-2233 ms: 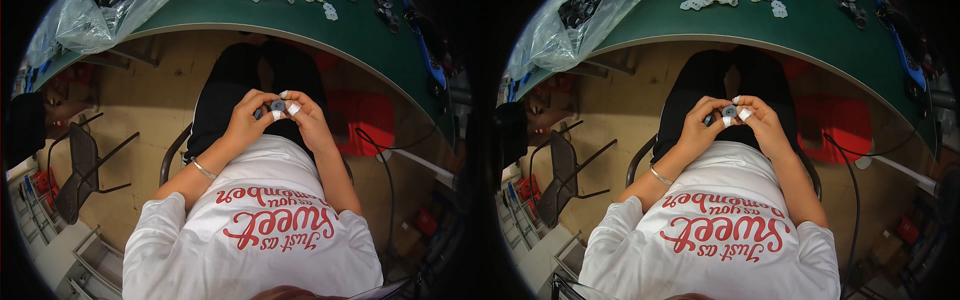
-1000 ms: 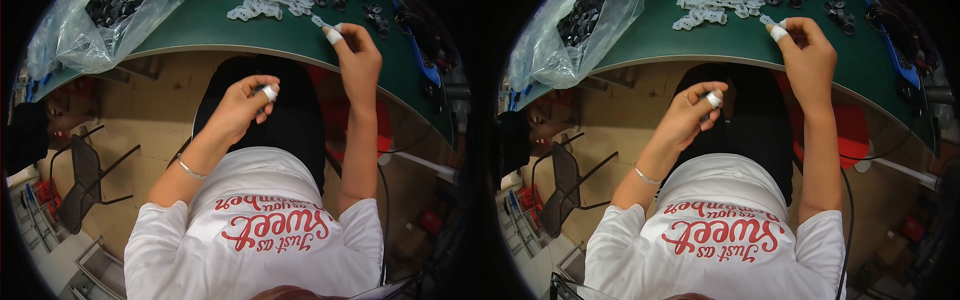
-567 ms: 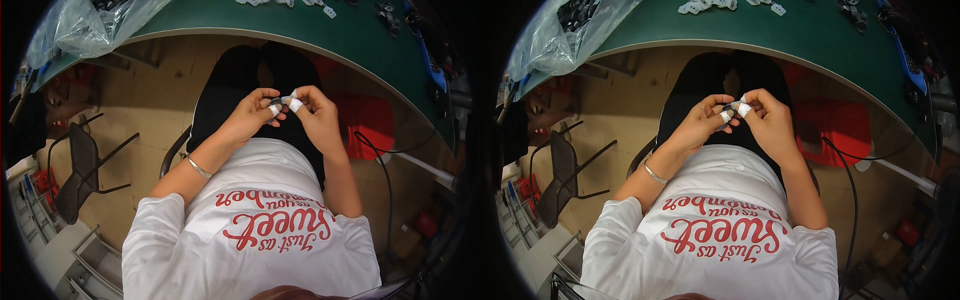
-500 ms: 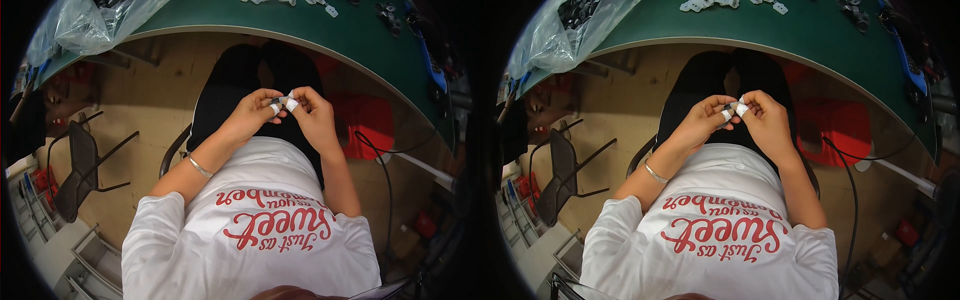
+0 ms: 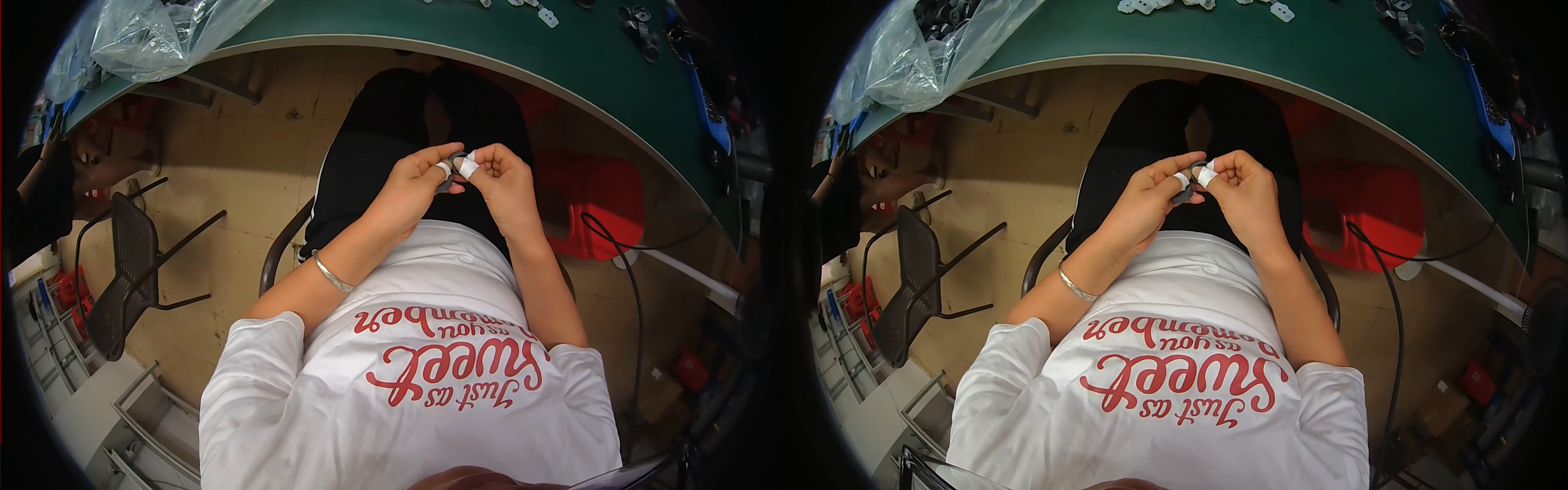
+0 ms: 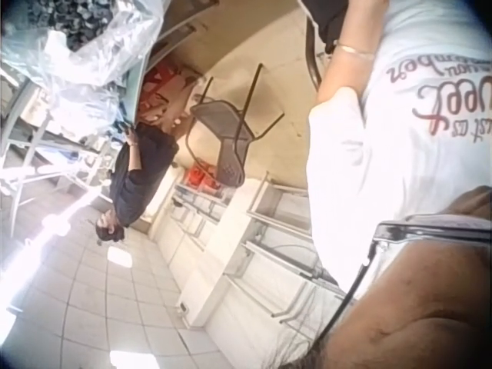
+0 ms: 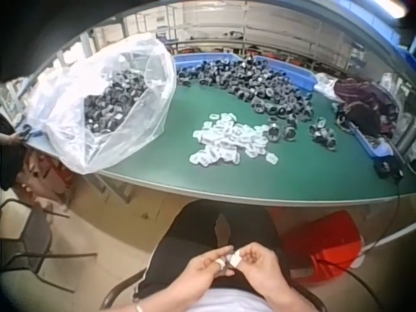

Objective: The person assembles small plastic components by inserting white pieces into grey parts by hand.

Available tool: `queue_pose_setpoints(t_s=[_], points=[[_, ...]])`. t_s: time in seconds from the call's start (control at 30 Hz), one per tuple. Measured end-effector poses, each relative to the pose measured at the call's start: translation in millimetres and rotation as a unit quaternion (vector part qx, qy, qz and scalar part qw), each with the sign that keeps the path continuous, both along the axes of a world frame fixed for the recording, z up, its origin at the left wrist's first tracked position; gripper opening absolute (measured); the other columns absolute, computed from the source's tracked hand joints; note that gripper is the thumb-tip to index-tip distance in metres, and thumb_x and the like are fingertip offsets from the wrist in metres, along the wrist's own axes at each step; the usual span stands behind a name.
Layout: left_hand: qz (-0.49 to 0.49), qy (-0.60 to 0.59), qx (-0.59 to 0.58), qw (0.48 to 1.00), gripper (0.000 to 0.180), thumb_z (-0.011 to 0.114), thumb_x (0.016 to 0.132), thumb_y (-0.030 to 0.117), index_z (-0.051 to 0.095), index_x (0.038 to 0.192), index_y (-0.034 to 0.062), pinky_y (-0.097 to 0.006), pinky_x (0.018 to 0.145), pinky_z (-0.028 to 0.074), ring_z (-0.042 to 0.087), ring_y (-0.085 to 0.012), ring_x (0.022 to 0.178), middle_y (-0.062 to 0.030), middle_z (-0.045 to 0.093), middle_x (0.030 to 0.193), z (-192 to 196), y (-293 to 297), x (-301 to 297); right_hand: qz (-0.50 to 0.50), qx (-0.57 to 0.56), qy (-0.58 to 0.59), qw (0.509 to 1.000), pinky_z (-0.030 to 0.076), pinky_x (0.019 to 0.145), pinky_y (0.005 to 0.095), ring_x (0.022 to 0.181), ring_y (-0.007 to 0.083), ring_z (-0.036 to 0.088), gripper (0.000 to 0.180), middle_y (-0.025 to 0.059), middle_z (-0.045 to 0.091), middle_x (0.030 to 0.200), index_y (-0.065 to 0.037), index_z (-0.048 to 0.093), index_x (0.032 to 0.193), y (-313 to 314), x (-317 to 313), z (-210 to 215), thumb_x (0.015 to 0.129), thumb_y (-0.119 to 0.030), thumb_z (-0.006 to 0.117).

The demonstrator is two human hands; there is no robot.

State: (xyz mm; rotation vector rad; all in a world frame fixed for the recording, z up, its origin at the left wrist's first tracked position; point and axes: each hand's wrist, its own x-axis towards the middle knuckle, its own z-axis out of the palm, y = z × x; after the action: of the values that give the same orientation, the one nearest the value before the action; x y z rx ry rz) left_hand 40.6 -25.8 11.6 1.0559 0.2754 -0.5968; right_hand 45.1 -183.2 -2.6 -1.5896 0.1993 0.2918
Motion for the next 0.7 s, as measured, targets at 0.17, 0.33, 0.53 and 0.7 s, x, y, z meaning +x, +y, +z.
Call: queue_pose_setpoints(t_s=[0.17,0.33,0.53,0.7], points=[[-0.015,-0.010,0.031,0.999,0.041,0.039,0.092,0.001,0.043,0.132,-0.0068,-0.025,0.082,0.051,0.061,-0.0148,0.091,-0.0113,0.060,0.107,-1.8,3.3,-0.6,0.042,0.012,0.056,0.997,0.045,0.061,0.0210,0.071,0.0076,0.057,0.009,0.0042,0.057,0.082,0.002,0.063,0.089,-4.0,6.0,4.2,0.081,0.000,0.063],[-0.032,-0.018,0.059,0.998,0.043,0.037,0.094,0.002,0.036,0.136,-0.0081,-0.025,0.080,0.051,0.060,-0.0151,0.088,-0.0133,0.059,0.105,-10.2,4.0,-6.4,0.163,-0.217,-0.108,0.956,0.044,0.061,0.0244,0.067,0.0093,0.054,0.010,0.0023,0.057,0.081,0.001,0.066,0.090,-7.9,1.3,10.1,0.081,-0.001,0.064],[-0.057,-0.002,0.068,0.996,0.046,0.040,0.093,-0.001,0.030,0.137,-0.0100,-0.025,0.078,0.053,0.062,-0.0158,0.087,-0.0163,0.059,0.105,-10.7,8.6,-5.4,0.204,-0.218,-0.112,0.948,0.043,0.065,0.0229,0.072,0.0082,0.053,0.011,0.0012,0.058,0.086,0.000,0.067,0.092,-14.8,0.5,1.4,0.081,-0.001,0.064],[-0.019,0.086,-0.040,0.995,0.044,0.045,0.092,-0.002,0.035,0.134,-0.0072,-0.025,0.076,0.056,0.064,-0.0197,0.092,-0.0182,0.058,0.110,-14.8,14.9,-0.7,0.147,0.058,0.071,0.985,0.046,0.074,0.0236,0.083,0.0106,0.058,0.021,0.0014,0.062,0.101,-0.001,0.065,0.104,-20.9,0.9,-2.9,0.084,-0.008,0.066]])
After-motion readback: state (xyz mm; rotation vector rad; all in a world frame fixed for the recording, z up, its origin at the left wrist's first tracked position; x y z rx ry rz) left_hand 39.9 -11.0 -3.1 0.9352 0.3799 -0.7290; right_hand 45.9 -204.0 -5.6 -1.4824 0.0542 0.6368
